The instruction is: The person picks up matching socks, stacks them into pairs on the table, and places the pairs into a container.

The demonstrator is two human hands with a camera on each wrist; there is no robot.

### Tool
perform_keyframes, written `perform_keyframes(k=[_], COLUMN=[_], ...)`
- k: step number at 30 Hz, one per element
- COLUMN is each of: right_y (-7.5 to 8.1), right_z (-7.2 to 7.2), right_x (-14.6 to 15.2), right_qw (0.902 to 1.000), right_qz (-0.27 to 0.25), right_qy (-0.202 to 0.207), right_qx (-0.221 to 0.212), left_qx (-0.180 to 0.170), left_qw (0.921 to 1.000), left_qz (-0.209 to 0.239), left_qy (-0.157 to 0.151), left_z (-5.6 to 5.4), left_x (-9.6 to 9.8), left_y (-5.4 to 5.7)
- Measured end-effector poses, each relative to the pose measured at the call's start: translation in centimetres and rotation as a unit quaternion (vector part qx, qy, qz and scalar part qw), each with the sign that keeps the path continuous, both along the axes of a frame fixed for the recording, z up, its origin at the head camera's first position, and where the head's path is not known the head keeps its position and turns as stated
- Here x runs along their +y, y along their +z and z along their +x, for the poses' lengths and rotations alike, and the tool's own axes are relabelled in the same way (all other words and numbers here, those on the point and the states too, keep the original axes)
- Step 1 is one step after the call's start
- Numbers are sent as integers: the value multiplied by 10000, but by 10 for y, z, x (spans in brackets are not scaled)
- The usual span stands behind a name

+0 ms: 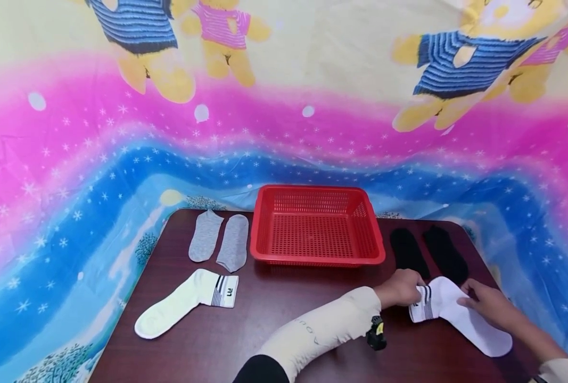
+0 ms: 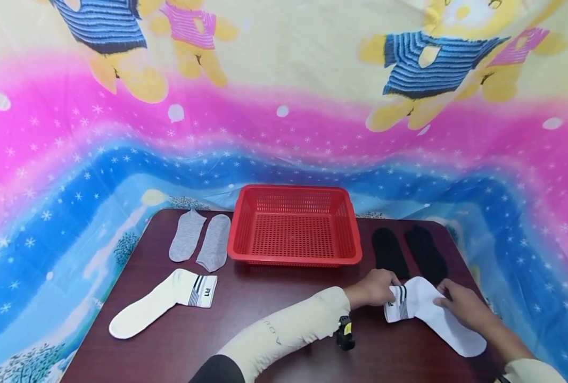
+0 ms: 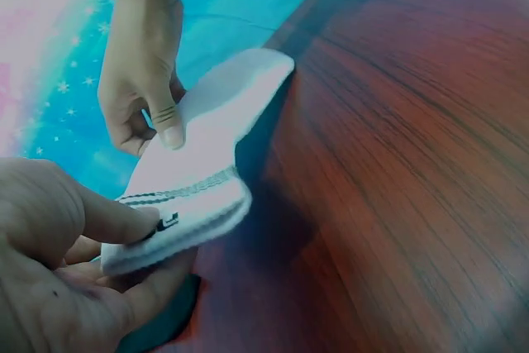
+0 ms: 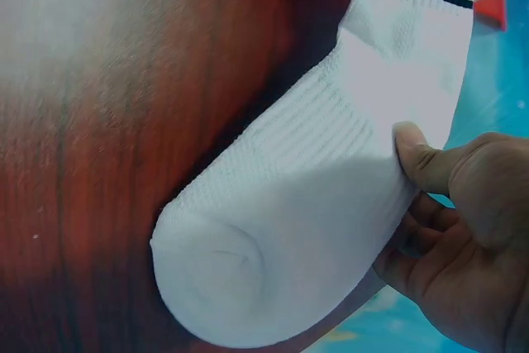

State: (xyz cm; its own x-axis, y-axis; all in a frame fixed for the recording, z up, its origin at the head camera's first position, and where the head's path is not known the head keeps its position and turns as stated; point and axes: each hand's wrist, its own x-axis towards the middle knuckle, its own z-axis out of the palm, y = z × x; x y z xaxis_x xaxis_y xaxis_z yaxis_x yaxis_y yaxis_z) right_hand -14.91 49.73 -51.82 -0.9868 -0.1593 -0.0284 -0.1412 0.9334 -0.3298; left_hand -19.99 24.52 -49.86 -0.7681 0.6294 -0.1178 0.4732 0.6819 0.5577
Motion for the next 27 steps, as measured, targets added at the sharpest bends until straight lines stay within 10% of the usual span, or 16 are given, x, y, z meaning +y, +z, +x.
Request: perform_keyframes(k=[8, 27], right_y=[29, 53], right_z=[-2, -5], right_x=[-30, -127], right_qw=[9983, 9918], right_qz=[-192, -1096], right_qy=[19, 620], right_qx=[-549, -214], left_qx=[-1086, -1865], left_qw=[9840, 9551], left_qz=[969, 1977], left_qy=[1027, 1176], left_z=[2, 3], left_x=[-41, -164], left_y=[16, 18])
